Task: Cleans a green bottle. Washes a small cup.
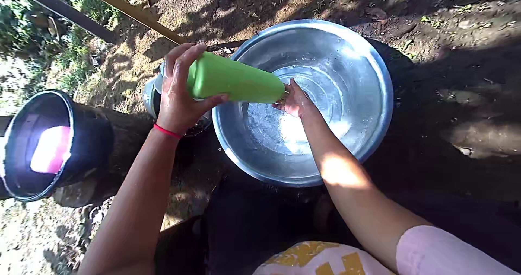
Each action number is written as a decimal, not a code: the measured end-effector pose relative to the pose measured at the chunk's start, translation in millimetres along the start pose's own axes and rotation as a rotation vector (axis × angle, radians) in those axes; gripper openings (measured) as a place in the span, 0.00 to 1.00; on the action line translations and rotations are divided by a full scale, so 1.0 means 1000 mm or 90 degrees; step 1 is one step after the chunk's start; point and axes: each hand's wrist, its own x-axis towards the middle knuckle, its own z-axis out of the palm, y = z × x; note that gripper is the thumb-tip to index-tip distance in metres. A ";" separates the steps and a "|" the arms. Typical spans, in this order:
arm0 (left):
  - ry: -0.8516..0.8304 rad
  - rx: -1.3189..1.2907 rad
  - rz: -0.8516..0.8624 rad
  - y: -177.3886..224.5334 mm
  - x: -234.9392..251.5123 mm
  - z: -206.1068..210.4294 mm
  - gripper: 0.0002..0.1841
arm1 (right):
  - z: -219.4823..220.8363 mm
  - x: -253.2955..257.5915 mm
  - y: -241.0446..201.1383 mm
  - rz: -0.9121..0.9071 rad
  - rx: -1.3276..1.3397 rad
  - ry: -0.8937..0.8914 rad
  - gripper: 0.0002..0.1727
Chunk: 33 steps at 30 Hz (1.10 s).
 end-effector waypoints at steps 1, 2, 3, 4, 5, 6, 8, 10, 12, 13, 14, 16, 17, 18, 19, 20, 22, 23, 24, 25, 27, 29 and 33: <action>0.001 -0.007 -0.076 0.001 0.002 -0.001 0.49 | 0.000 -0.002 -0.002 -0.003 -0.005 -0.003 0.38; 0.002 -0.021 -0.159 0.001 0.004 0.000 0.50 | -0.001 -0.004 -0.006 -0.007 -0.009 -0.021 0.37; 0.009 -0.054 -0.244 0.002 0.006 0.001 0.50 | -0.003 -0.007 -0.009 -0.014 -0.018 -0.050 0.37; 0.023 -0.101 -0.336 0.005 0.007 0.004 0.48 | -0.005 -0.008 -0.013 -0.024 -0.031 -0.081 0.37; 0.044 -0.154 -0.429 0.008 0.008 0.008 0.45 | -0.006 -0.011 -0.017 -0.037 -0.043 -0.106 0.37; 0.053 -0.201 -0.520 0.012 0.009 0.013 0.42 | -0.009 -0.013 -0.022 -0.055 -0.052 -0.126 0.38; 0.039 -0.260 -0.678 0.014 0.005 0.026 0.38 | -0.019 -0.015 -0.028 -0.096 -0.085 -0.162 0.38; -0.020 -0.302 -0.784 0.008 -0.005 0.050 0.40 | -0.030 -0.021 -0.030 -0.144 -0.105 -0.167 0.36; -0.134 -0.375 -0.820 -0.001 -0.021 0.082 0.39 | -0.035 -0.028 -0.032 -0.197 -0.088 -0.134 0.47; -0.198 -0.396 -0.816 -0.002 -0.027 0.100 0.36 | -0.037 -0.029 -0.034 -0.228 -0.074 -0.122 0.52; -0.272 -0.401 -0.801 -0.001 -0.032 0.119 0.33 | -0.039 -0.028 -0.036 -0.261 -0.070 -0.111 0.56; -0.435 -0.378 -0.745 0.001 -0.035 0.154 0.29 | -0.046 -0.022 -0.041 -0.324 -0.131 -0.085 0.58; -0.508 -0.351 -0.709 0.001 -0.031 0.168 0.30 | -0.049 -0.019 -0.047 -0.335 -0.202 -0.050 0.57; -0.561 -0.322 -0.673 -0.003 -0.027 0.181 0.31 | -0.052 -0.015 -0.055 -0.336 -0.287 -0.004 0.56; -0.591 -0.297 -0.644 -0.009 -0.025 0.190 0.33 | -0.054 -0.011 -0.062 -0.326 -0.383 0.051 0.54; -0.586 -0.272 -0.625 -0.022 -0.026 0.200 0.34 | -0.055 -0.007 -0.068 -0.306 -0.482 0.101 0.54; -0.476 -0.252 -0.657 -0.060 -0.034 0.220 0.35 | -0.057 0.006 -0.078 -0.254 -0.671 0.156 0.57; -0.381 -0.262 -0.712 -0.079 -0.043 0.230 0.34 | -0.058 0.013 -0.079 -0.212 -0.754 0.171 0.59; -0.276 -0.269 -0.769 -0.098 -0.056 0.242 0.32 | -0.061 0.022 -0.075 -0.152 -0.841 0.191 0.59; -0.174 -0.258 -0.807 -0.116 -0.069 0.256 0.29 | -0.066 0.033 -0.070 -0.090 -0.925 0.207 0.60; -0.058 -0.209 -0.828 -0.140 -0.084 0.282 0.24 | -0.069 0.049 -0.058 -0.005 -1.038 0.219 0.60; -0.005 -0.195 -0.849 -0.149 -0.085 0.311 0.23 | -0.076 0.063 -0.039 0.050 -1.090 0.208 0.60; 0.144 -0.552 -0.869 -0.124 -0.052 0.371 0.21 | -0.096 0.082 0.003 0.141 -1.121 0.183 0.62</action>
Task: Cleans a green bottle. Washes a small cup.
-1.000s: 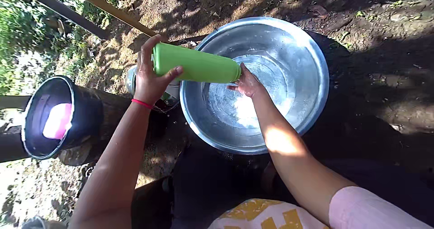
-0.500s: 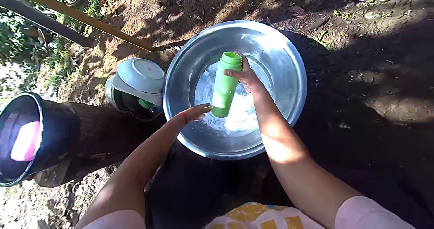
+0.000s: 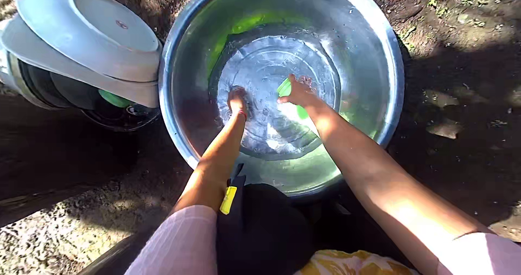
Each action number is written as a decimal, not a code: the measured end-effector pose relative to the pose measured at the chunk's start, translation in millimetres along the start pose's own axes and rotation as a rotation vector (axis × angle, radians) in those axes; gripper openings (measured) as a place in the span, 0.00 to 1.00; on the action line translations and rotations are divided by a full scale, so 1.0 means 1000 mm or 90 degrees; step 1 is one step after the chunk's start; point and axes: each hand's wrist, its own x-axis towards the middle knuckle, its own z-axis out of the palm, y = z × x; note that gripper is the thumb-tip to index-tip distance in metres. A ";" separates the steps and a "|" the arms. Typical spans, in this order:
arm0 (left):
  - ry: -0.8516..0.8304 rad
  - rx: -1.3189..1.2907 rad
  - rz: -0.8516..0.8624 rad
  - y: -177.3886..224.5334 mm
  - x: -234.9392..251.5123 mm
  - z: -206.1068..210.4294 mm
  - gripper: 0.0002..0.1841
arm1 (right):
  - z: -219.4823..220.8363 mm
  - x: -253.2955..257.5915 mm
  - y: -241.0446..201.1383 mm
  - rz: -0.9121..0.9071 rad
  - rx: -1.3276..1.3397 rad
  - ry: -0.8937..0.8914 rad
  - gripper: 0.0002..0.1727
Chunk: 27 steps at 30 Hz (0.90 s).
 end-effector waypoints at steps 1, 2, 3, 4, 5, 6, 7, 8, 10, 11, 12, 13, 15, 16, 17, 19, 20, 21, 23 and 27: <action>-0.084 -0.081 -0.049 0.005 -0.004 0.018 0.21 | 0.010 0.003 0.000 -0.004 -0.010 -0.007 0.62; -0.180 -0.127 -0.092 0.014 -0.011 0.032 0.23 | 0.018 0.004 0.000 -0.014 -0.014 -0.008 0.62; -0.242 -0.120 -0.098 0.026 -0.020 0.042 0.25 | 0.024 0.002 -0.003 -0.016 -0.022 -0.011 0.62; -0.258 -0.062 -0.052 0.037 -0.024 0.044 0.25 | 0.026 -0.002 -0.007 -0.013 -0.024 -0.016 0.61; -0.223 0.030 0.030 0.042 -0.021 0.036 0.24 | 0.027 -0.005 -0.010 -0.011 -0.023 -0.026 0.61; -0.144 0.135 0.106 0.039 -0.012 0.020 0.22 | 0.028 -0.009 -0.008 -0.006 -0.023 -0.047 0.61; -0.040 0.231 0.150 0.035 -0.001 -0.001 0.22 | 0.031 -0.009 -0.003 -0.007 -0.018 -0.068 0.61; 0.050 0.286 0.160 0.030 0.011 -0.019 0.23 | 0.035 -0.006 0.001 -0.006 -0.014 -0.094 0.62; 0.115 0.284 0.103 0.015 0.022 -0.035 0.24 | 0.042 -0.004 0.008 -0.009 0.004 -0.129 0.58; 0.093 0.223 0.069 0.012 0.015 -0.029 0.23 | 0.044 -0.004 0.008 -0.021 0.015 -0.133 0.56; 0.029 0.133 0.033 0.012 0.003 -0.017 0.21 | 0.046 -0.003 0.008 -0.036 0.024 -0.131 0.54; -0.068 0.015 -0.008 0.013 -0.011 -0.003 0.19 | 0.047 -0.003 0.007 -0.051 0.043 -0.117 0.54; -0.235 -0.105 -0.040 0.022 -0.027 0.021 0.22 | 0.046 -0.004 0.004 -0.082 0.070 -0.092 0.54; -0.246 -0.074 0.003 0.030 -0.027 0.023 0.22 | 0.045 -0.004 0.003 -0.095 0.062 -0.074 0.53; -0.202 -0.002 0.063 0.034 -0.021 0.017 0.22 | 0.046 -0.005 0.003 -0.089 0.046 -0.072 0.54; -0.014 0.184 0.160 0.029 0.008 -0.014 0.22 | 0.046 -0.009 0.005 -0.074 0.052 -0.059 0.54; 0.054 0.232 0.145 0.028 0.019 -0.028 0.23 | 0.044 -0.009 0.003 -0.063 0.051 -0.058 0.54; 0.087 0.225 0.101 0.024 0.024 -0.034 0.23 | 0.044 -0.009 0.002 -0.051 0.053 -0.056 0.53; 0.032 0.083 0.020 0.014 0.012 -0.022 0.22 | 0.048 -0.009 -0.004 -0.038 0.069 -0.050 0.53; -0.213 -0.036 -0.027 0.037 -0.015 0.012 0.21 | 0.055 0.002 -0.013 -0.079 0.067 -0.020 0.49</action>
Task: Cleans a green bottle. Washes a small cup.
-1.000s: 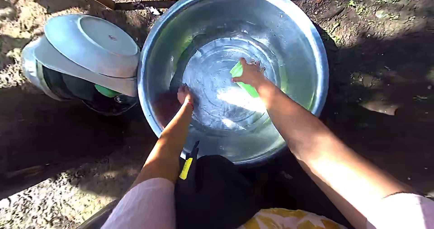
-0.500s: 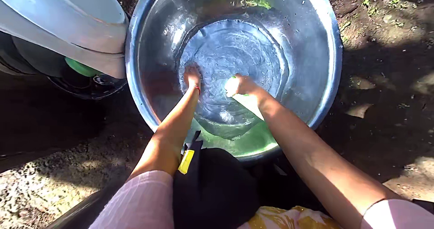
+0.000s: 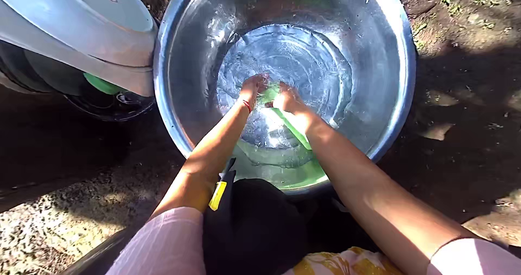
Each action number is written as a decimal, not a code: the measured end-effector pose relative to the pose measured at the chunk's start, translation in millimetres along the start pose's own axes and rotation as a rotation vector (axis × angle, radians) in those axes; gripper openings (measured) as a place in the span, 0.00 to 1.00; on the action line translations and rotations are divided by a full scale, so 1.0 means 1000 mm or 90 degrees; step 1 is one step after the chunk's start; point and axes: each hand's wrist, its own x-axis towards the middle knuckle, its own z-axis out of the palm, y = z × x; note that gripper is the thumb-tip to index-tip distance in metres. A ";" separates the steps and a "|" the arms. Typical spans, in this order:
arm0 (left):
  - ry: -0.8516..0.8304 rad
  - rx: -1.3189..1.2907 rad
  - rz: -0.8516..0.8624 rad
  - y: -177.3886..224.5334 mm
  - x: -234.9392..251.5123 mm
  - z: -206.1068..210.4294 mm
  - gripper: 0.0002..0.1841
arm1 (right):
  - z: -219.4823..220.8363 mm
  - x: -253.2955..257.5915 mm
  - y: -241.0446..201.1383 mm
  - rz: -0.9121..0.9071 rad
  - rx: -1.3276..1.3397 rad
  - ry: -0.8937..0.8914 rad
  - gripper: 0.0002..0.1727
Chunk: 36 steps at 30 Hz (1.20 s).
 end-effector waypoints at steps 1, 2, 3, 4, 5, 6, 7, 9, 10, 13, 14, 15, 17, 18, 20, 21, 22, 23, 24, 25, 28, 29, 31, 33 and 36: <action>0.044 0.071 0.048 0.007 0.002 -0.007 0.21 | -0.001 0.000 0.003 -0.017 0.012 0.005 0.48; 0.137 0.160 0.095 0.007 0.007 -0.023 0.21 | -0.001 -0.002 0.006 -0.013 0.029 0.013 0.49; 0.240 0.244 0.106 0.006 0.013 -0.044 0.21 | -0.003 -0.003 0.009 0.001 0.053 0.018 0.50; 0.314 0.281 0.086 0.004 0.017 -0.060 0.23 | -0.004 -0.003 0.010 0.012 0.071 0.022 0.49; 0.353 0.261 0.052 -0.002 0.017 -0.067 0.23 | -0.004 -0.003 0.011 0.025 0.083 0.019 0.47; 0.360 0.163 0.026 -0.009 0.015 -0.062 0.22 | -0.004 -0.001 0.010 0.037 0.087 0.012 0.47; 0.314 0.016 0.012 -0.017 0.012 -0.052 0.19 | -0.001 0.003 0.011 0.042 0.086 0.014 0.48; 0.111 -0.233 -0.048 -0.018 -0.002 -0.022 0.19 | 0.002 0.012 0.009 0.049 0.098 0.040 0.49; 0.044 -0.260 -0.064 -0.009 -0.014 -0.007 0.21 | -0.003 0.015 0.004 0.061 0.110 0.048 0.49; 0.053 -0.115 -0.066 0.018 -0.045 0.009 0.21 | -0.023 0.018 -0.005 0.036 0.141 0.064 0.52; 0.075 -0.069 -0.068 0.021 -0.050 0.003 0.21 | -0.034 0.016 -0.009 0.004 0.187 0.098 0.54; 0.075 -0.031 -0.081 0.019 -0.053 -0.004 0.22 | -0.046 0.014 -0.014 -0.038 0.228 0.140 0.55; 0.040 0.003 -0.151 0.007 -0.058 -0.016 0.25 | -0.075 0.005 -0.030 -0.149 0.289 0.232 0.56; 0.002 -0.004 -0.189 0.003 -0.063 -0.018 0.28 | -0.089 -0.003 -0.039 -0.218 0.308 0.271 0.57; -0.113 -0.056 -0.204 0.004 -0.074 -0.015 0.35 | -0.115 -0.023 -0.051 -0.385 0.357 0.332 0.58; -0.172 -0.099 -0.185 0.012 -0.080 -0.011 0.37 | -0.126 -0.033 -0.054 -0.470 0.400 0.360 0.58; -0.213 -0.150 -0.151 0.025 -0.087 -0.005 0.37 | -0.136 -0.046 -0.056 -0.542 0.462 0.372 0.58; -0.228 -0.201 -0.102 0.042 -0.095 0.001 0.36 | -0.146 -0.062 -0.057 -0.604 0.532 0.366 0.59; -0.221 -0.240 -0.035 0.060 -0.103 0.003 0.33 | -0.155 -0.080 -0.056 -0.656 0.597 0.345 0.61; -0.203 -0.261 0.045 0.077 -0.111 0.001 0.29 | -0.166 -0.096 -0.053 -0.694 0.643 0.320 0.62; -0.116 -0.208 0.286 0.110 -0.125 -0.015 0.37 | -0.190 -0.129 -0.042 -0.681 0.660 0.329 0.52; -0.093 -0.192 0.344 0.116 -0.130 -0.020 0.42 | -0.189 -0.132 -0.042 -0.664 0.651 0.365 0.47; -0.051 -0.152 0.435 0.128 -0.145 -0.027 0.49 | -0.171 -0.126 -0.040 -0.594 0.675 0.417 0.37; 0.007 -0.077 0.526 0.141 -0.160 -0.030 0.47 | -0.137 -0.113 -0.031 -0.451 0.780 0.348 0.31; 0.023 0.072 0.637 0.154 -0.176 -0.032 0.48 | -0.085 -0.095 -0.030 -0.223 1.006 0.185 0.36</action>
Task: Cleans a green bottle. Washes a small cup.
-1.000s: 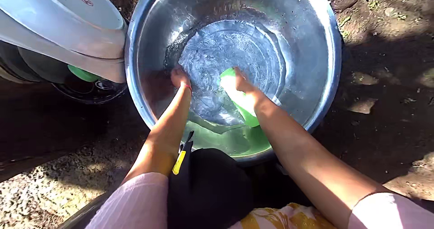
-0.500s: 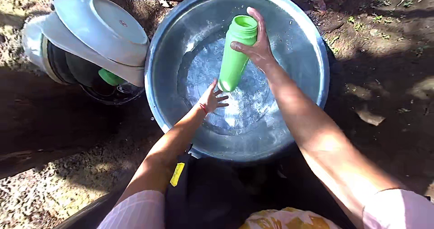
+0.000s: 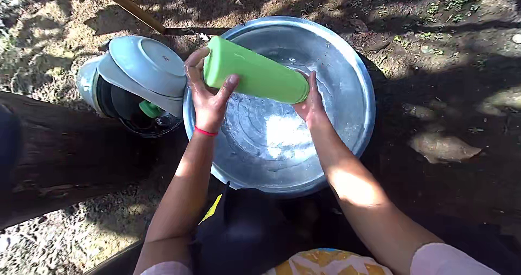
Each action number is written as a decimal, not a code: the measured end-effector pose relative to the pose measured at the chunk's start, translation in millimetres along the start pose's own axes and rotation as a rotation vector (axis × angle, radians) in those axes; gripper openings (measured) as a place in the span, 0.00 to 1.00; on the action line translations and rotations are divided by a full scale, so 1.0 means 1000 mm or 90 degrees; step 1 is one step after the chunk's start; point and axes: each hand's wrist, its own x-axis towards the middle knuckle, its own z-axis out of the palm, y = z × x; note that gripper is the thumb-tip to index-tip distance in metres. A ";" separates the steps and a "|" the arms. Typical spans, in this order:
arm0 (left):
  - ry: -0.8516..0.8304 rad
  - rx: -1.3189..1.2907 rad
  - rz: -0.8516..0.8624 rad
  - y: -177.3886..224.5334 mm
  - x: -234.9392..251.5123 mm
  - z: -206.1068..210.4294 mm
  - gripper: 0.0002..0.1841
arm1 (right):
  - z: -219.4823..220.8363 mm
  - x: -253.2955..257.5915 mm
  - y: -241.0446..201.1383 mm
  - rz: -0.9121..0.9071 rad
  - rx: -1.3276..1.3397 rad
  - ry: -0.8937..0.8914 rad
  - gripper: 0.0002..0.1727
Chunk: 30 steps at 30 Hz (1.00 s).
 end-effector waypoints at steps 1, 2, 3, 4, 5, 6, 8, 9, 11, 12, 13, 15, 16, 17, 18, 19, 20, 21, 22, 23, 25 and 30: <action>-0.031 0.046 0.033 0.005 -0.001 -0.001 0.50 | 0.001 0.000 0.015 0.071 0.067 0.026 0.36; -0.060 0.093 0.066 0.008 -0.002 0.000 0.51 | 0.003 -0.001 0.028 0.135 0.106 0.058 0.37; -0.085 0.130 0.099 0.009 -0.005 0.000 0.51 | 0.006 -0.003 0.037 0.192 0.130 0.094 0.36; -0.108 0.155 0.130 0.009 -0.007 -0.001 0.51 | 0.011 -0.006 0.043 0.239 0.149 0.127 0.35; -0.124 0.178 0.164 0.007 -0.009 -0.002 0.51 | 0.015 -0.008 0.046 0.274 0.168 0.153 0.37; -0.137 0.202 0.197 0.004 -0.012 -0.004 0.50 | 0.020 -0.011 0.047 0.300 0.188 0.171 0.40; -0.157 0.250 0.252 -0.004 -0.023 -0.005 0.49 | 0.027 -0.018 0.046 0.334 0.232 0.161 0.47; -0.172 0.270 0.268 -0.010 -0.033 -0.004 0.48 | 0.028 -0.019 0.046 0.337 0.251 0.130 0.49; -0.231 0.256 0.254 -0.028 -0.062 0.001 0.49 | 0.017 -0.011 0.047 0.305 0.221 0.040 0.43; -0.287 0.236 0.213 -0.041 -0.078 0.001 0.47 | 0.008 -0.003 0.047 0.274 0.156 0.022 0.37; -0.350 0.221 0.153 -0.055 -0.092 -0.001 0.45 | -0.004 0.006 0.045 0.233 0.067 0.028 0.32; -0.424 0.276 -0.047 -0.085 -0.099 -0.008 0.48 | -0.033 0.025 0.030 0.166 -0.156 0.051 0.41; -0.444 0.320 -0.201 -0.100 -0.093 -0.014 0.47 | -0.045 0.034 0.020 0.152 -0.273 0.054 0.52; -0.400 0.317 -0.377 -0.117 -0.086 -0.020 0.42 | -0.053 0.042 0.011 0.149 -0.394 0.038 0.59; -0.241 0.309 -0.456 -0.153 -0.091 -0.024 0.39 | -0.058 0.048 0.004 0.156 -0.517 0.010 0.63; -0.080 0.308 -0.516 -0.184 -0.095 -0.026 0.37 | -0.060 0.052 -0.001 0.176 -0.642 -0.024 0.64; 0.054 0.329 -0.556 -0.207 -0.096 -0.024 0.35 | -0.060 0.055 -0.001 0.207 -0.767 -0.055 0.64; 0.139 0.347 -0.583 -0.223 -0.095 -0.018 0.32 | -0.061 0.058 0.005 0.236 -0.871 -0.090 0.66; 0.177 0.327 -0.603 -0.231 -0.093 -0.006 0.28 | -0.064 0.060 0.015 0.262 -0.954 -0.121 0.67; 0.175 0.276 -0.631 -0.230 -0.091 0.011 0.26 | -0.064 0.059 0.024 0.298 -1.025 -0.143 0.69; 0.124 0.071 -0.666 -0.223 -0.086 0.047 0.25 | -0.062 0.054 0.045 0.368 -1.123 -0.180 0.71; 0.029 -0.118 -0.596 -0.209 -0.069 0.079 0.24 | -0.040 0.022 0.063 0.359 -1.067 -0.223 0.67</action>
